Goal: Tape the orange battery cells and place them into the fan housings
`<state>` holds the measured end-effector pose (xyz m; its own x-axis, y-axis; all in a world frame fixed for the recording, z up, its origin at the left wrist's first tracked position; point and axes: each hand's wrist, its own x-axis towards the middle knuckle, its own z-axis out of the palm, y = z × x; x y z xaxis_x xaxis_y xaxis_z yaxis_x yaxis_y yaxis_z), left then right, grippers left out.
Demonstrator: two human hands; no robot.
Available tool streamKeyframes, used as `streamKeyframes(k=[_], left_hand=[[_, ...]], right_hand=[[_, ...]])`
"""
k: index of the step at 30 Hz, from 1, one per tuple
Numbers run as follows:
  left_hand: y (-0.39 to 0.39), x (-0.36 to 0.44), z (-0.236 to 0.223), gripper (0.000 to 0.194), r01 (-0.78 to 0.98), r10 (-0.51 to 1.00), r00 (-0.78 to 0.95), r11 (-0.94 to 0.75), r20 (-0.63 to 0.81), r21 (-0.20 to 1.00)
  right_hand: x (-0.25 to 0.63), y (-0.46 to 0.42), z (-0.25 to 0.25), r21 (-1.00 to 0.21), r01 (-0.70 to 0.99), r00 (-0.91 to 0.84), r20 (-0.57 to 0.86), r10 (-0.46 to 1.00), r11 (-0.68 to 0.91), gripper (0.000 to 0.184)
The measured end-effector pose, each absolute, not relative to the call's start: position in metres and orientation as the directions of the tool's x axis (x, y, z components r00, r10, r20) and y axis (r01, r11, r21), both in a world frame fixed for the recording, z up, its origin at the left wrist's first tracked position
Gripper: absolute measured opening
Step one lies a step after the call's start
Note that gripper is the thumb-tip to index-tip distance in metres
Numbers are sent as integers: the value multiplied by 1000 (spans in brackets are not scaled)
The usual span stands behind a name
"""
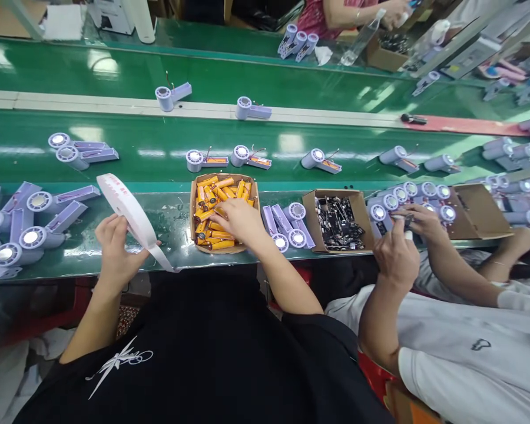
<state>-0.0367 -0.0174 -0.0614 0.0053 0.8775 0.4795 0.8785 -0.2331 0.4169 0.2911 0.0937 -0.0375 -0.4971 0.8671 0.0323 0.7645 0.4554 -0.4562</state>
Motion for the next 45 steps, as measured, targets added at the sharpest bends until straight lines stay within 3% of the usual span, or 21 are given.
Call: streamKeyframes(k=[2, 4, 7, 10, 13, 18, 25, 30, 33, 36, 42, 45], left_hand=[[-16, -30, -65, 83, 882, 878, 33, -250, 477, 399], [-15, -25, -66, 78, 883, 875, 62, -272, 481, 382], [-13, -22, -64, 74, 884, 867, 94, -299, 490, 360], [-12, -21, -62, 70, 884, 862, 110, -312, 495, 348], [-10, -19, -62, 67, 878, 856, 142, -341, 498, 335], [-9, -12, -64, 67, 864, 838, 196, -393, 509, 315], [-18, -9, -63, 75, 876, 875, 205, -364, 439, 317], [-21, -6, -60, 74, 880, 874, 252, -385, 415, 278], [-20, -6, -60, 75, 882, 884, 270, -386, 382, 269], [-20, -8, -59, 77, 886, 889, 258, -374, 377, 275], [-21, -4, -58, 74, 914, 879, 250, -353, 407, 202], [-20, 1, -56, 75, 924, 866, 227, -336, 445, 184]], right_hand=[[298, 111, -47, -401, 829, -408, 43, 912, 390, 32], [302, 120, -55, -453, 808, -407, 31, 913, 375, 33], [309, 121, -59, -723, 628, -342, 78, 936, 289, 43], [313, 113, -49, -977, 205, -211, 14, 977, 59, 57], [307, 100, -34, -965, -197, -231, -126, 965, -173, 58], [291, 83, -14, -848, -412, -346, -194, 918, -334, 47], [282, 73, -13, -914, -325, -278, -152, 949, -242, 49], [282, 66, -20, -922, -258, -375, -181, 909, -290, 54], [281, 62, -17, -992, -90, -294, -54, 954, -84, 48], [281, 58, -10, -983, 135, -234, 88, 968, 122, 39], [276, 51, -5, -914, 370, -276, 64, 959, 168, 27], [273, 51, -4, -899, 401, -350, 24, 936, 173, 29]])
